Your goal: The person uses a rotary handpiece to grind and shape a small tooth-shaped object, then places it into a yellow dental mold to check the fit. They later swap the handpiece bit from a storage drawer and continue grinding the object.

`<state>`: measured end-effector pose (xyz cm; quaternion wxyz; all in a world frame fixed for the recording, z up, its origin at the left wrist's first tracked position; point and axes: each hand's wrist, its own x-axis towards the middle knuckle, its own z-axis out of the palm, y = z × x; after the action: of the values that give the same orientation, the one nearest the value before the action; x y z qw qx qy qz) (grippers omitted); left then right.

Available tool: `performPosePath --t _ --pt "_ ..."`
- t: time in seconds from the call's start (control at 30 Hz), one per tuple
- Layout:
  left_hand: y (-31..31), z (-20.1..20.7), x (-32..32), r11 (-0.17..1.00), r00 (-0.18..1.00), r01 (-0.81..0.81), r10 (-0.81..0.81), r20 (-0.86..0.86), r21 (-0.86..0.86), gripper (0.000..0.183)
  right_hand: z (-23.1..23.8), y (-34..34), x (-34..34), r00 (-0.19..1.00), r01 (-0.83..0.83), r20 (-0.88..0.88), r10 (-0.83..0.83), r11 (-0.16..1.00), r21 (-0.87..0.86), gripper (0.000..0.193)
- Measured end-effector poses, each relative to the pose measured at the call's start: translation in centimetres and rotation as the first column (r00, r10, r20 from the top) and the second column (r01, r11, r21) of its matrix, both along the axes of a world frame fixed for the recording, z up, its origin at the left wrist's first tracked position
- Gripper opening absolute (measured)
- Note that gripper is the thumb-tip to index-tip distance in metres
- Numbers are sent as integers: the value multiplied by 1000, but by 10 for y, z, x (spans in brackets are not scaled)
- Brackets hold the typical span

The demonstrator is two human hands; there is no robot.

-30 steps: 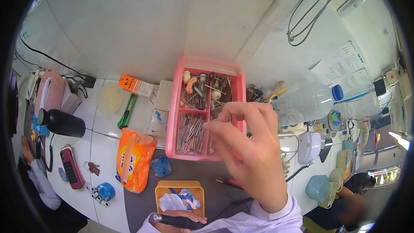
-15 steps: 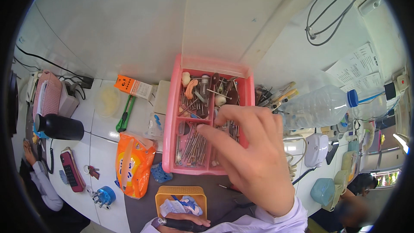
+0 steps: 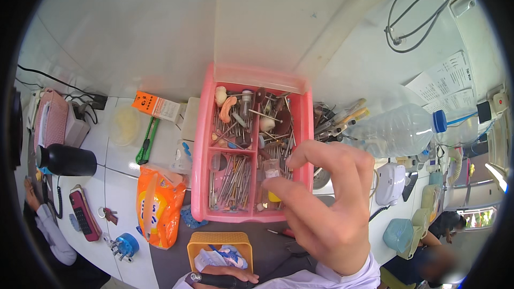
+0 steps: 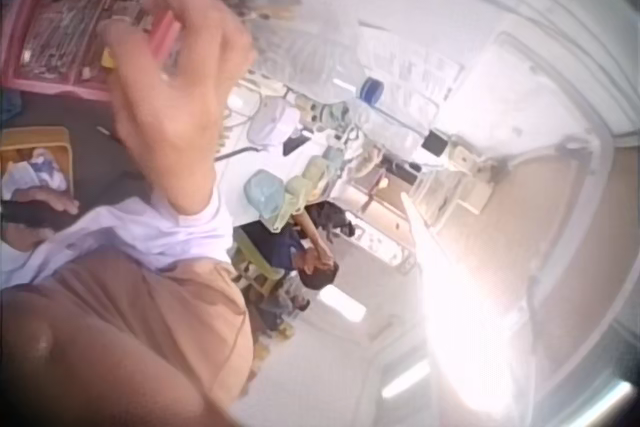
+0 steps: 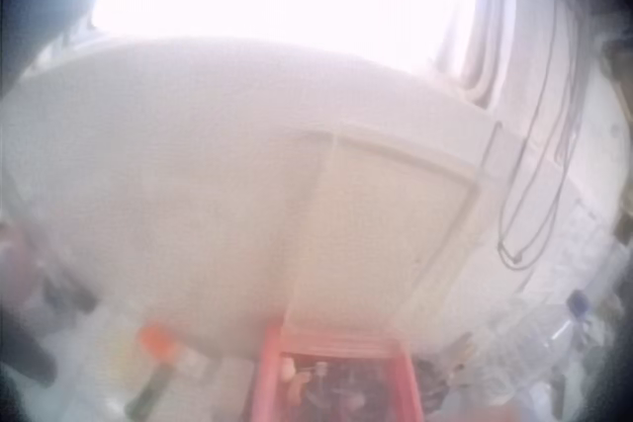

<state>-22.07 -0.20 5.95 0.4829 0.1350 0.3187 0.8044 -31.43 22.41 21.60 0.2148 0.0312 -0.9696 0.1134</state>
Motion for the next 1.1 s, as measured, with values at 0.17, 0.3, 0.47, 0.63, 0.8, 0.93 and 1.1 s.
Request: performPosePath --t 0.17,0.3,0.47,0.63,0.8,0.93,1.1 --pt "2 3 -4 1000 999 -6 6 -41 9 36 3 -4 -4 995 -56 91 44 990 131 21" --pt "1 1 -4 1000 998 -14 14 -54 10 35 4 -9 -5 983 -91 173 53 971 222 20" --pt "0 -3 -5 999 997 -31 34 -72 41 36 -2 -16 -3 976 -104 217 27 930 352 24" --pt "-1 1 -6 1000 995 -24 25 -94 13 36 -15 -13 2 972 -175 222 77 867 466 30" --pt "1 2 -8 1000 993 -3 3 -119 7 35 -3 -19 1 965 -81 264 14 966 246 32" --pt "-1 5 -10 999 993 -30 31 -111 11 34 10 -16 -11 982 -24 189 -25 967 254 23" --pt "-1 8 -14 1000 991 24 -25 -132 -8 34 15 -22 -26 988 -81 151 25 921 381 15"
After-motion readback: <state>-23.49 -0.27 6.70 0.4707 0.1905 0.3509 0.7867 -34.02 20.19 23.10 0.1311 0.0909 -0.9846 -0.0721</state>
